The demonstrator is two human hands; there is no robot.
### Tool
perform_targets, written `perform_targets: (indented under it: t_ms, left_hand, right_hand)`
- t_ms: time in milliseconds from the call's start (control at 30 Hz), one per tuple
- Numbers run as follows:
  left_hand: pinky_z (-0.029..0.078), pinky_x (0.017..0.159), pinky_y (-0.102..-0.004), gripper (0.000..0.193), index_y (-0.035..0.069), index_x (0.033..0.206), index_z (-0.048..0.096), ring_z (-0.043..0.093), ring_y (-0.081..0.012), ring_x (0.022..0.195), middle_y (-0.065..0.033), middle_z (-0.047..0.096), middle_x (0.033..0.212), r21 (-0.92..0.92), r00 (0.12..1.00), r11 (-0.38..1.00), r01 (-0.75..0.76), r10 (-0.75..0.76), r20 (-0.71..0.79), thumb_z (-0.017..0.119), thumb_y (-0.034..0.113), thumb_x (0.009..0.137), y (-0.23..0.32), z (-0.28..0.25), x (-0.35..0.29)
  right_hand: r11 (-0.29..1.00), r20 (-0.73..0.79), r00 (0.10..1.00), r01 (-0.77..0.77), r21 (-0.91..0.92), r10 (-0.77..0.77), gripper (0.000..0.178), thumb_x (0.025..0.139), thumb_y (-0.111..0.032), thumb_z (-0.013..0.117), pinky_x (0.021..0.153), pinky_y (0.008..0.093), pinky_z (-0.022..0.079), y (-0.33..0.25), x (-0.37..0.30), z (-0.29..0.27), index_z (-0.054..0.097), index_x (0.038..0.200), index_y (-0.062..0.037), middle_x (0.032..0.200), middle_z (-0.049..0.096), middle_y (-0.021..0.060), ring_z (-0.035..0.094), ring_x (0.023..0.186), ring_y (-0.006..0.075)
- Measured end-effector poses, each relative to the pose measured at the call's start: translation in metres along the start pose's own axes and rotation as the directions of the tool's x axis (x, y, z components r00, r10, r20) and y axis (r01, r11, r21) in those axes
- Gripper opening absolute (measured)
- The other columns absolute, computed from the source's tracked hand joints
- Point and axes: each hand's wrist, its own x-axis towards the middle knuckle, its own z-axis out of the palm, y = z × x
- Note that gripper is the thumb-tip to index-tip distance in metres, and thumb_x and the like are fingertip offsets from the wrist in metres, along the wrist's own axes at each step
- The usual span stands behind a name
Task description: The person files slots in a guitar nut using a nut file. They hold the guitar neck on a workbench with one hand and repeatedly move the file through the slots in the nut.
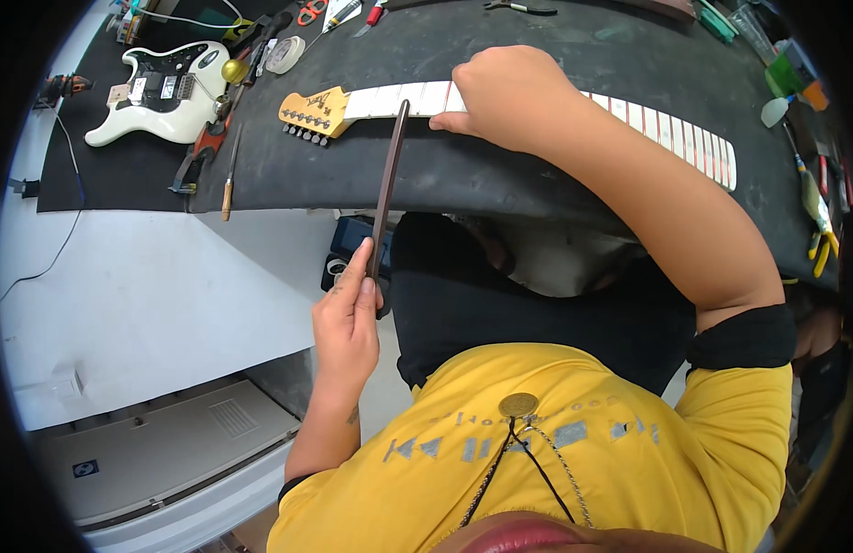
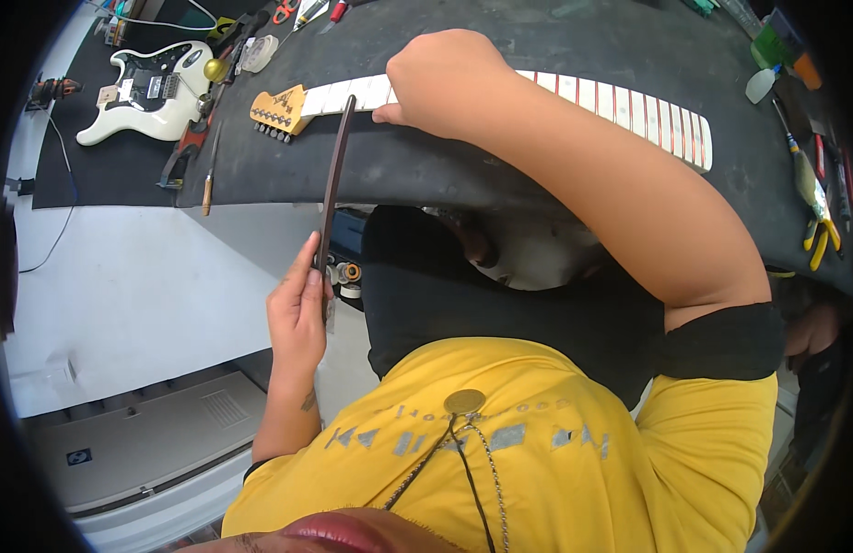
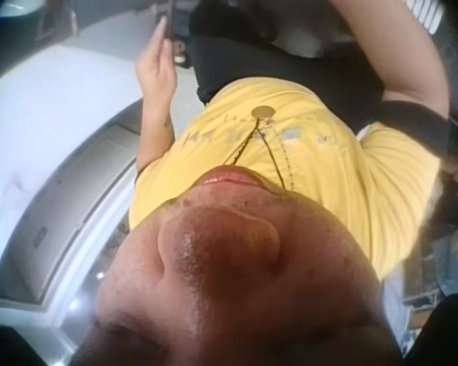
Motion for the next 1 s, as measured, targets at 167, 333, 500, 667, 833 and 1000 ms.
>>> perform_targets:
  t_ms: [167,333,500,667,833,1000]
  left_hand:
    - [0.045,0.068,-0.0235,0.05,0.004,0.166,0.058,0.053,-0.006,0.074,0.0016,0.064,0.088,-0.205,0.997,0.977,0.053,-0.039,0.071,0.058,0.011,0.117,-0.004,0.0,0.011]
    - [0.045,0.071,-0.0234,0.052,0.003,0.166,0.058,0.056,-0.0057,0.075,-0.0002,0.068,0.088,-0.291,0.971,0.933,0.212,-0.168,0.171,0.062,0.012,0.115,0.007,-0.001,0.034]
    - [0.045,0.072,-0.0247,0.052,0.002,0.162,0.063,0.056,-0.007,0.077,0.0003,0.066,0.085,-0.251,0.981,0.953,0.168,-0.138,0.134,0.064,0.01,0.111,0.024,0.015,0.082]
    - [0.052,0.075,-0.0282,0.049,0.001,0.155,0.068,0.061,-0.0077,0.077,-0.0025,0.073,0.088,-0.14,0.995,0.988,0.062,-0.051,0.083,0.068,0.01,0.108,0.037,0.024,0.122]
    - [0.05,0.08,-0.0259,0.05,0.001,0.157,0.068,0.058,-0.0083,0.082,-0.0023,0.068,0.089,0.027,0.993,0.994,-0.108,0.107,0.041,0.068,0.008,0.107,-0.012,0.009,0.018]
    - [0.053,0.082,-0.0293,0.048,0.003,0.153,0.07,0.056,-0.0102,0.082,-0.0073,0.068,0.088,0.126,0.995,0.987,-0.104,0.101,0.025,0.071,0.006,0.106,0.03,0.017,0.078]
  right_hand:
    - [1.0,-0.004,1.0,-0.02,0.008,0.02,0.059,0.1,-0.058,0.078,0.076,0.0467,0.065,-0.008,-0.001,0.001,0.081,0.083,-0.0008,0.079,0.077,0.018,0.08,0.082,0.0379]
    - [0.999,0.016,0.999,-0.049,0.003,0.049,0.048,0.099,-0.053,0.08,0.077,0.0462,0.067,-0.011,0.001,0.0,0.086,0.089,-0.0054,0.083,0.081,0.0158,0.082,0.086,0.0352]
    - [0.999,-0.008,0.999,-0.043,0.033,0.043,0.047,0.098,-0.052,0.081,0.078,0.0461,0.067,-0.009,0.003,0.007,0.086,0.09,-0.0057,0.083,0.081,0.017,0.082,0.086,0.0363]
    - [0.997,-0.106,0.994,-0.008,0.071,0.015,0.048,0.098,-0.052,0.081,0.078,0.0465,0.066,-0.007,0.001,0.014,0.086,0.09,-0.0049,0.084,0.081,0.0177,0.082,0.086,0.0375]
    - [0.999,-0.112,0.993,-0.032,0.042,0.036,0.048,0.098,-0.052,0.081,0.079,0.0473,0.066,0.0,0.001,0.021,0.086,0.091,-0.0048,0.085,0.081,0.0177,0.082,0.086,0.0377]
    - [0.998,-0.043,0.998,-0.045,0.034,0.046,0.048,0.099,-0.051,0.08,0.08,0.0481,0.065,-0.007,0.002,0.014,0.086,0.09,-0.005,0.085,0.08,0.0176,0.081,0.087,0.0382]
